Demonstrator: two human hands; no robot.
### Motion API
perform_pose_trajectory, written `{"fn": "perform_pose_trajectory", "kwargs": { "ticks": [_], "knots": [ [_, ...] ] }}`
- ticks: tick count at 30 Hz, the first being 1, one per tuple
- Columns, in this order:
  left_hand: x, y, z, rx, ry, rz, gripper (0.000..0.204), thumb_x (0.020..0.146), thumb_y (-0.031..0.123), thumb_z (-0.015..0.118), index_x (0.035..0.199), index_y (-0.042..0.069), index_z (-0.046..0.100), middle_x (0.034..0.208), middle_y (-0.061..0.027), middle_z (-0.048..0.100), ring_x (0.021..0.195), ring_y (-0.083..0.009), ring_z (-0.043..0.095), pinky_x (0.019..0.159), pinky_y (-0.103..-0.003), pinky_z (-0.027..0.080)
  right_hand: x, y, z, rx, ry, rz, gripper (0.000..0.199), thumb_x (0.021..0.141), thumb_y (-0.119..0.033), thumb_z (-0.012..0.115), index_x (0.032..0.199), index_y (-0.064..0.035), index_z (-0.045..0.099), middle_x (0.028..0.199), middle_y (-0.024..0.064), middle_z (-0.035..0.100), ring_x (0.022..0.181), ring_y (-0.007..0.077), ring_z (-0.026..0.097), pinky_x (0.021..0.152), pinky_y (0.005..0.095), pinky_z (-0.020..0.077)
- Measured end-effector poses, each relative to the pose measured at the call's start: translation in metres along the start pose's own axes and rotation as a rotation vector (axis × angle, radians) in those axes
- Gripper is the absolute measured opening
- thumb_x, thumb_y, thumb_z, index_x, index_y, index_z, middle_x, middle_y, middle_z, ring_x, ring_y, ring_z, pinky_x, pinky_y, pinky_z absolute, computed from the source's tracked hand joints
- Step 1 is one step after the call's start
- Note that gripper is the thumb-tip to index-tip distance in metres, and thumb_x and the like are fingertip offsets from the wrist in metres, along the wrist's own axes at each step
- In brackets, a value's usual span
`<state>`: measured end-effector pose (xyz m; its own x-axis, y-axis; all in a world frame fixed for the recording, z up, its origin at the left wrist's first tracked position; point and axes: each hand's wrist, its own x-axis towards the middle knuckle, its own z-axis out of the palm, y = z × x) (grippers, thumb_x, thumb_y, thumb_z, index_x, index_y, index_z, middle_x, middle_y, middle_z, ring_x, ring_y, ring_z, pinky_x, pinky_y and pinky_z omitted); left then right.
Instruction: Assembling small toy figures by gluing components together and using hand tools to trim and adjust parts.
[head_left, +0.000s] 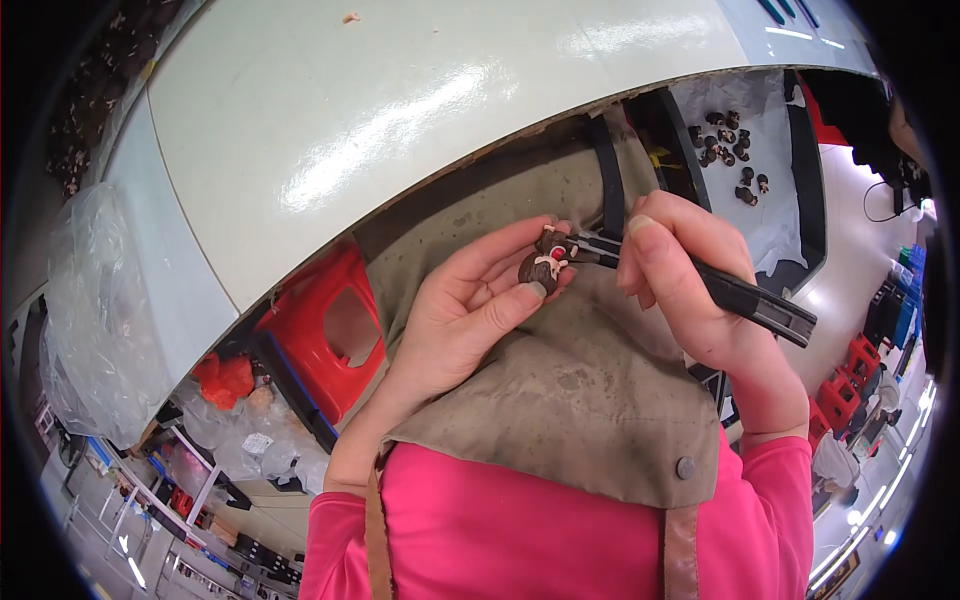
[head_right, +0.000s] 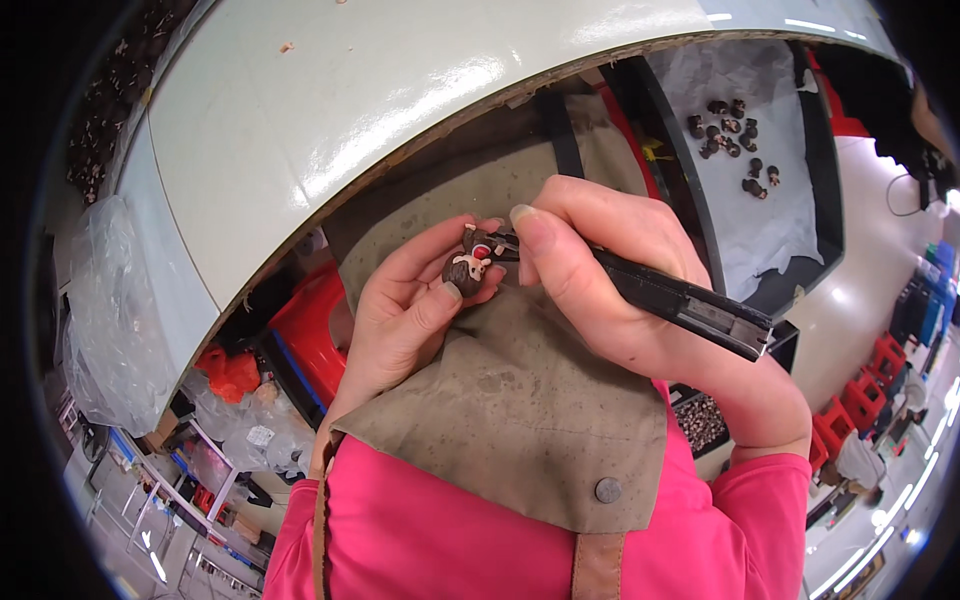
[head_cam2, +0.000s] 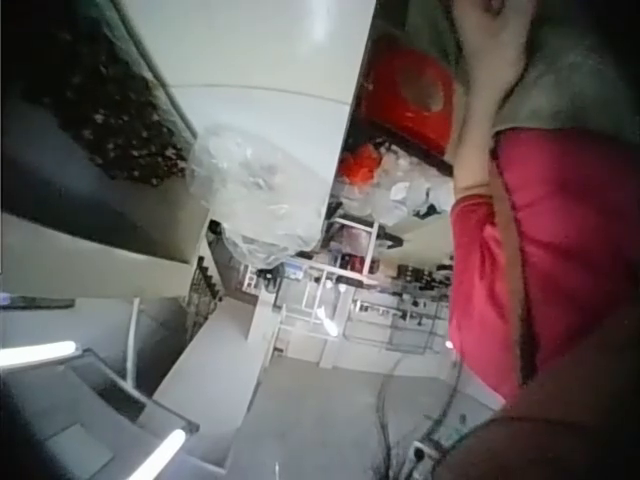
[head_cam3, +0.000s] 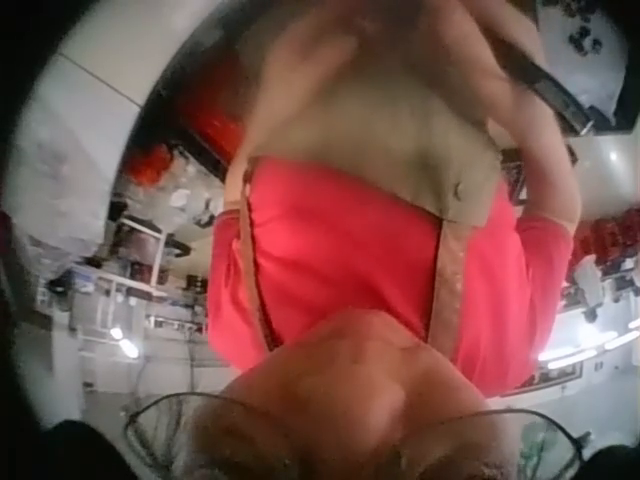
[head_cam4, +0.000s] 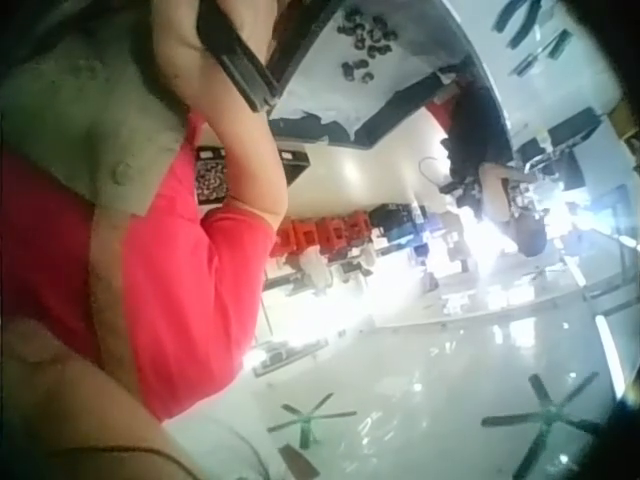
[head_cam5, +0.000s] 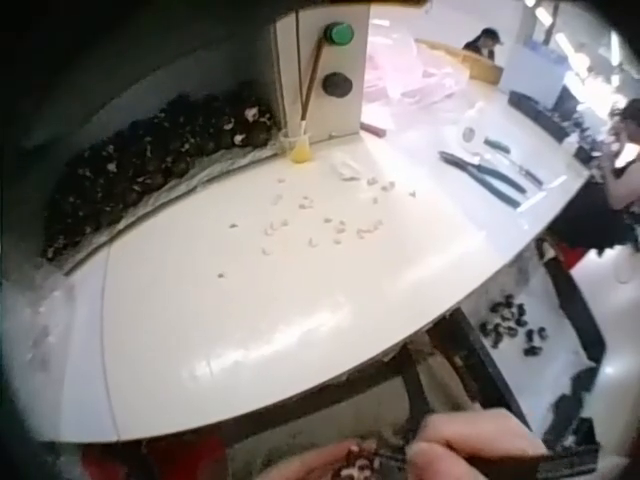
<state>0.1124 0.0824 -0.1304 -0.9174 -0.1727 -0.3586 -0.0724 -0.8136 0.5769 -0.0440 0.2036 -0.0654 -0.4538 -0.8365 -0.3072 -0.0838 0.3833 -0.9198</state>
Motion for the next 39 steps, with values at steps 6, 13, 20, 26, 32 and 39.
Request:
{"fn": "perform_pose_trajectory", "kwargs": {
  "ticks": [6, 13, 20, 26, 32, 39],
  "knots": [
    [0.0, -0.005, -0.003, 0.026, -0.008, 0.033, 0.045, 0.088, -0.004, 0.05, 0.131, 0.0, 0.038, 0.131, -0.0146, 0.044, 0.113, -0.0208, 0.05, 0.098, -0.032, 0.04, -0.01, 0.011, 0.017, 0.231, 0.137, 0.108, 0.034, 0.096, -0.024, 0.039, 0.072, -0.0023, 0.046, 0.069, 0.0057, 0.048, 0.058, 0.0111, 0.047, 0.053, 0.0229, 0.0392],
    [0.001, 0.002, 0.0, -0.04, 0.006, -0.001, 0.047, 0.088, 0.001, 0.052, 0.133, 0.002, 0.037, 0.131, -0.0152, 0.043, 0.111, -0.0213, 0.052, 0.096, -0.03, 0.041, -0.009, 0.019, 0.026, 0.693, 0.22, 0.204, 0.032, 0.096, -0.029, 0.039, 0.076, -0.0043, 0.043, 0.07, 0.0058, 0.044, 0.059, 0.0136, 0.049, 0.054, 0.025, 0.0405],
    [0.001, -0.001, 0.0, -0.085, 0.025, 0.015, 0.046, 0.089, 0.0, 0.051, 0.132, 0.003, 0.037, 0.132, -0.0147, 0.042, 0.112, -0.0214, 0.051, 0.097, -0.03, 0.042, -0.008, 0.005, 0.017, 0.542, 0.177, 0.197, 0.027, 0.095, -0.025, 0.043, 0.078, -0.0039, 0.045, 0.071, 0.0046, 0.048, 0.061, 0.0117, 0.051, 0.057, 0.0242, 0.0422],
    [0.001, -0.003, 0.001, 0.121, 0.051, 0.103, 0.045, 0.088, -0.002, 0.05, 0.131, 0.001, 0.037, 0.133, -0.0144, 0.041, 0.112, -0.0214, 0.051, 0.097, -0.03, 0.041, -0.006, 0.0, 0.017, 0.169, 0.088, 0.1, 0.023, 0.095, -0.019, 0.044, 0.077, -0.0038, 0.047, 0.072, 0.0036, 0.052, 0.062, 0.0091, 0.05, 0.059, 0.0228, 0.0413],
    [0.001, 0.004, -0.006, -0.058, 0.013, -0.011, 0.045, 0.09, 0.005, 0.051, 0.132, 0.001, 0.037, 0.128, -0.013, 0.046, 0.109, -0.0193, 0.054, 0.094, -0.027, 0.044, -0.006, 0.005, 0.025, 0.411, 0.155, 0.167, 0.029, 0.097, -0.025, 0.039, 0.078, -0.0036, 0.045, 0.071, 0.0047, 0.049, 0.062, 0.0115, 0.05, 0.06, 0.0238, 0.0416],
    [-0.001, 0.004, -0.014, -0.253, -0.032, -0.093, 0.046, 0.091, 0.014, 0.052, 0.133, 0.002, 0.036, 0.12, -0.0114, 0.053, 0.107, -0.0194, 0.055, 0.091, -0.028, 0.047, -0.008, 0.005, 0.025, 0.463, 0.132, 0.19, 0.028, 0.097, -0.026, 0.04, 0.08, -0.0038, 0.044, 0.078, 0.0053, 0.047, 0.065, 0.0117, 0.051, 0.058, 0.0236, 0.0423]
  ]
}}
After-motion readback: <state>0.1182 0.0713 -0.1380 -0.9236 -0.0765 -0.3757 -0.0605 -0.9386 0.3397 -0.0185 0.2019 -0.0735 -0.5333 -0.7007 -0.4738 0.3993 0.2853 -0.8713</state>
